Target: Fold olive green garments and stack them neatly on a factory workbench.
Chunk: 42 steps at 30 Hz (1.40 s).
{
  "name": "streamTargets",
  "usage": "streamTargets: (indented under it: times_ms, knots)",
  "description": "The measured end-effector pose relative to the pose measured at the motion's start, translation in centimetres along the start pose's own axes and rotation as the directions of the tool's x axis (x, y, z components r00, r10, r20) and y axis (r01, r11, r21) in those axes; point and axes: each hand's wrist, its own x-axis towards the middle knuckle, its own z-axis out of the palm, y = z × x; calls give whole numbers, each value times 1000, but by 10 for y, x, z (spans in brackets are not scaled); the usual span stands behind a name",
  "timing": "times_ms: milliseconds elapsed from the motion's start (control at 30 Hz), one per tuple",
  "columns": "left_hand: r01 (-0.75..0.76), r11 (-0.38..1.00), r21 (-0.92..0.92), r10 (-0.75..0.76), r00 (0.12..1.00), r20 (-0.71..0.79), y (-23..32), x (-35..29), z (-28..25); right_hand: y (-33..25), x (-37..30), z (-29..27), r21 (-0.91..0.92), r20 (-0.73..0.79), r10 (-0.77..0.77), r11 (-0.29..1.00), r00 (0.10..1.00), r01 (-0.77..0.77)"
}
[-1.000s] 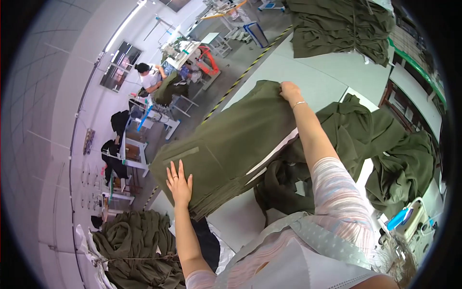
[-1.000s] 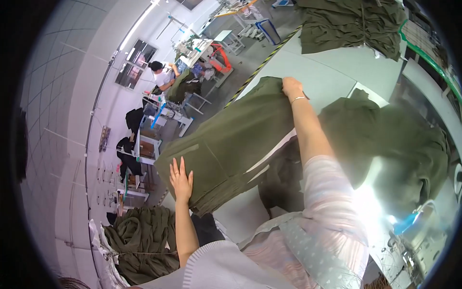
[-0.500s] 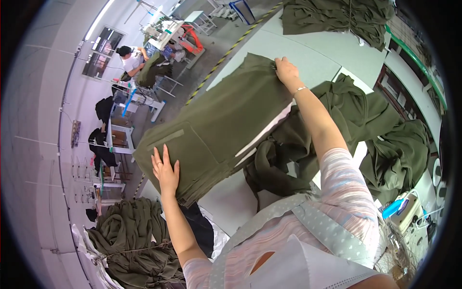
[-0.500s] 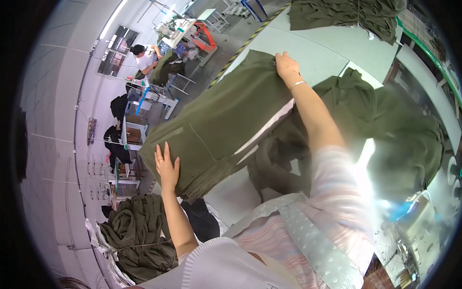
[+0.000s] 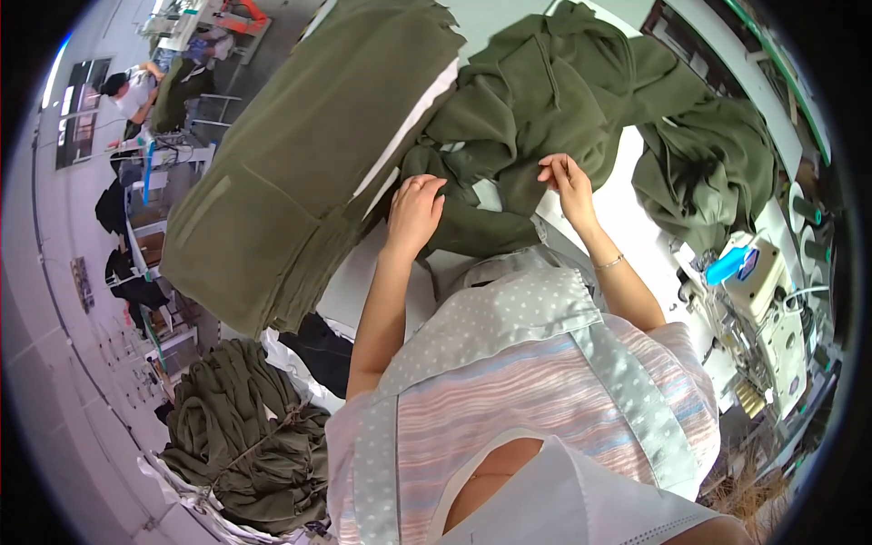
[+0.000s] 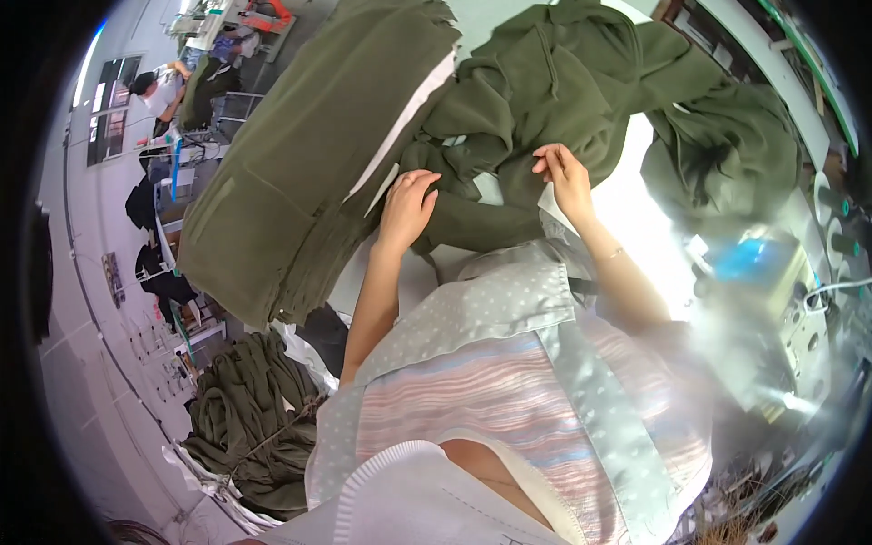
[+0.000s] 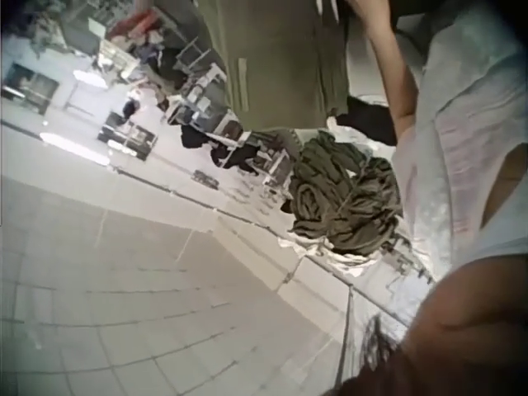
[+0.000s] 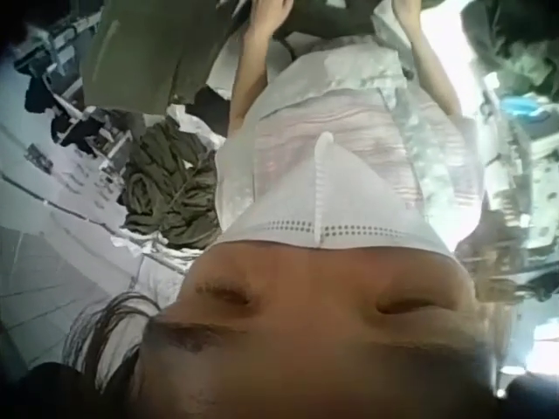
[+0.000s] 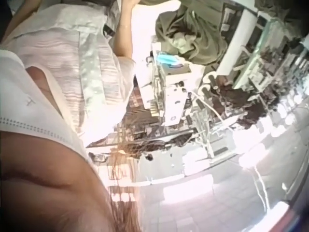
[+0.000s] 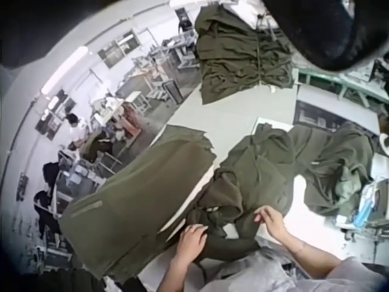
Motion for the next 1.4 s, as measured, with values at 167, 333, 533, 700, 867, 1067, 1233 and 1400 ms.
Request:
streamTargets:
  times_ms: [167, 333, 533, 700, 867, 1067, 1233, 1400]
  knots:
    - [-29, 991, 129, 28, 1000, 9, 8, 10, 29, -1, -31, -14, -162, -55, -27, 987, 998, 18]
    - [211, 954, 212, -123, 923, -365, 23, 19, 48, -17, -40, 18, -297, 129, -122, 942, 984, 156]
    - [284, 827, -485, -363, 929, -76, -49, -14, 41, -24, -36, 57, -326, 387, -81, 920, 919, 218]
    - [417, 66, -906, -213, 893, 396, -35, -33, -26, -49, -38, 68, -66, 584, 121, 993, 803, -102]
    - [415, 685, -599, -228, 903, 365, -19, -29, -36, -58, -40, 86, -1, 713, 310, 898, 629, -441]
    - [305, 611, -731, -151, 951, 270, -14, -29, -30, -44, -41, 108, -49, 655, 339, 911, 675, -409]
    - [261, 658, -706, -158, 965, 209, -7, -32, -35, -45, -41, 111, -85, 615, 379, 904, 691, -419]
    - [301, 633, -713, -139, 951, 277, -9, -33, -34, -41, -38, 119, -34, 619, 344, 910, 706, -413]
